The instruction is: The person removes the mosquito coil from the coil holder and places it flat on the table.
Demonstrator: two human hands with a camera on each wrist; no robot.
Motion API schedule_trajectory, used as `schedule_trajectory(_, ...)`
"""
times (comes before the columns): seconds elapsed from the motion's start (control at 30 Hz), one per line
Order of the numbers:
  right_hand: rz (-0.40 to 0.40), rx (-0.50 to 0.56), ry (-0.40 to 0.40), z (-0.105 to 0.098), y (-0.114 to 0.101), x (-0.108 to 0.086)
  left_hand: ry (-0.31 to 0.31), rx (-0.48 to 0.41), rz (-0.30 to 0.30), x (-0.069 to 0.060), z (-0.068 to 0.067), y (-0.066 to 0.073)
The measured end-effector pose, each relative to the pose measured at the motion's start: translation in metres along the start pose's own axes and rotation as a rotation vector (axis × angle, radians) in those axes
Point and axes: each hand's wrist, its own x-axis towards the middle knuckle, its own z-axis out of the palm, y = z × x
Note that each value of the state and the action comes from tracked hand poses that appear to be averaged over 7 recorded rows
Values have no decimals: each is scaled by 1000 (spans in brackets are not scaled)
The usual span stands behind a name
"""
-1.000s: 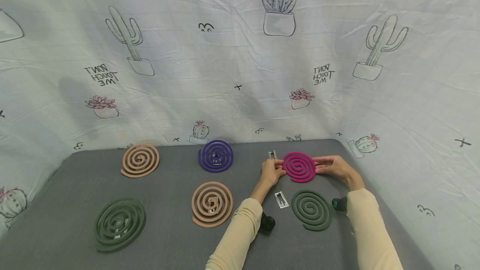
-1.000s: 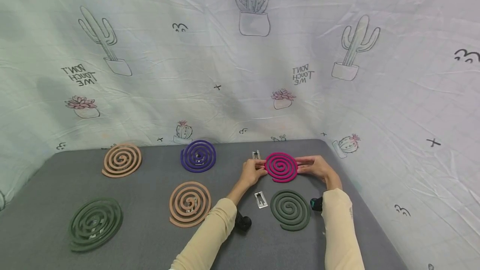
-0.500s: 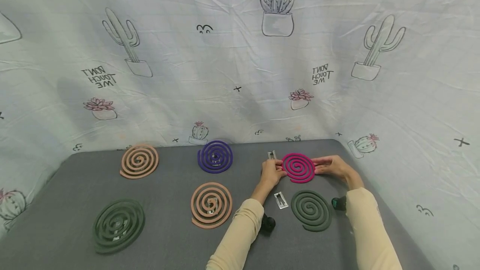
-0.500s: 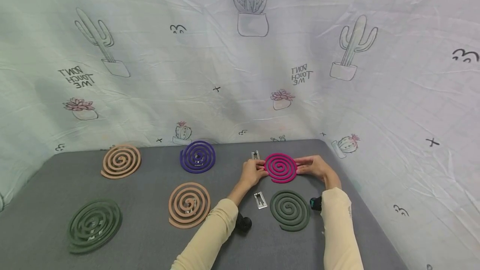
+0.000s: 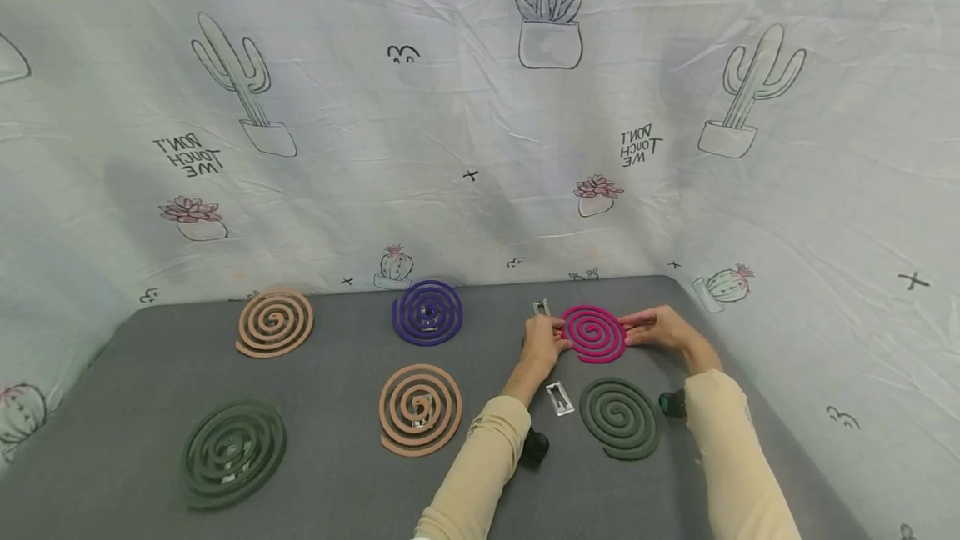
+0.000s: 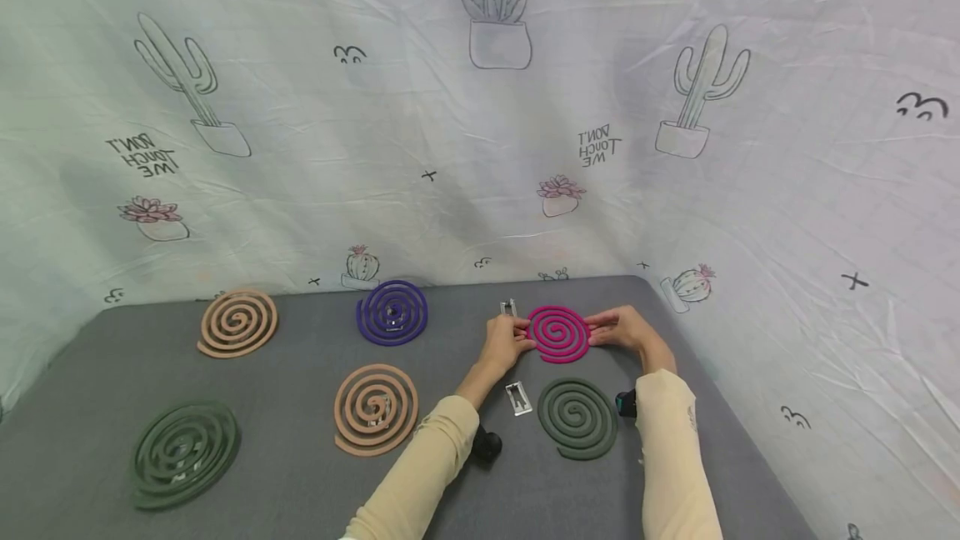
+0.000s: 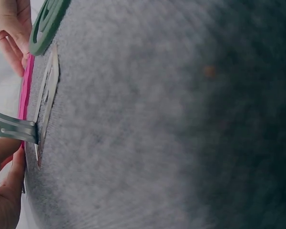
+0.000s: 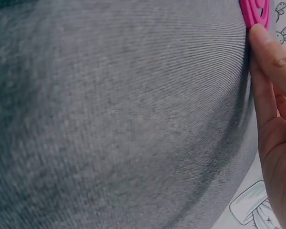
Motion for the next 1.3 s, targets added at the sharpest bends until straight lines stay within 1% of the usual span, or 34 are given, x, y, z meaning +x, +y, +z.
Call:
schedule_trajectory(0.1,-2,-13,0,2,-4,0,12,8,-1,0,-1,-1)
schedule_trajectory(0.27,25,-16,9,4,-6,-3,13,7,-5,-3,-2,-2)
schedule_trajectory(0.3,33,-12,14,4,-5,-3,12,14,4,-4,-3,-2)
schedule_trajectory(0.43,40,-17,21,6,-5,-5,-2,-20,-7,-5,-4,-5)
schedule_trajectory(0.5,53,-16,32,7,-6,-6,-3,-36,6,-6,-5,-6)
schedule_trajectory(0.53,55,-33,35,8,-7,-6,-4,-50,2,-7,-6,-6)
schedule_trajectory(0.63,77,-50,55,8,-10,-8,14,-63,41,-9,-11,-7)
schedule_trajectory(0.73,81,-14,71,7,-9,-12,37,-109,71,-10,-16,-7)
schedule_trajectory(0.83,34,104,76,6,-5,-17,48,-168,95,-11,-22,-6)
schedule_trajectory(0.97,-42,222,82,11,-1,-25,21,-237,115,-16,-32,-3)
schedule_trajectory(1.07,-66,254,101,17,-1,-32,-18,-260,148,-24,-45,1)
schedule_trajectory(1.17,-98,232,117,23,-4,-38,-71,-277,178,-32,-62,6)
schedule_trajectory(1.23,-136,203,128,27,-8,-42,-112,-283,197,-38,-74,10)
schedule_trajectory(1.3,-183,162,136,31,-15,-48,-146,-298,201,-45,-86,13)
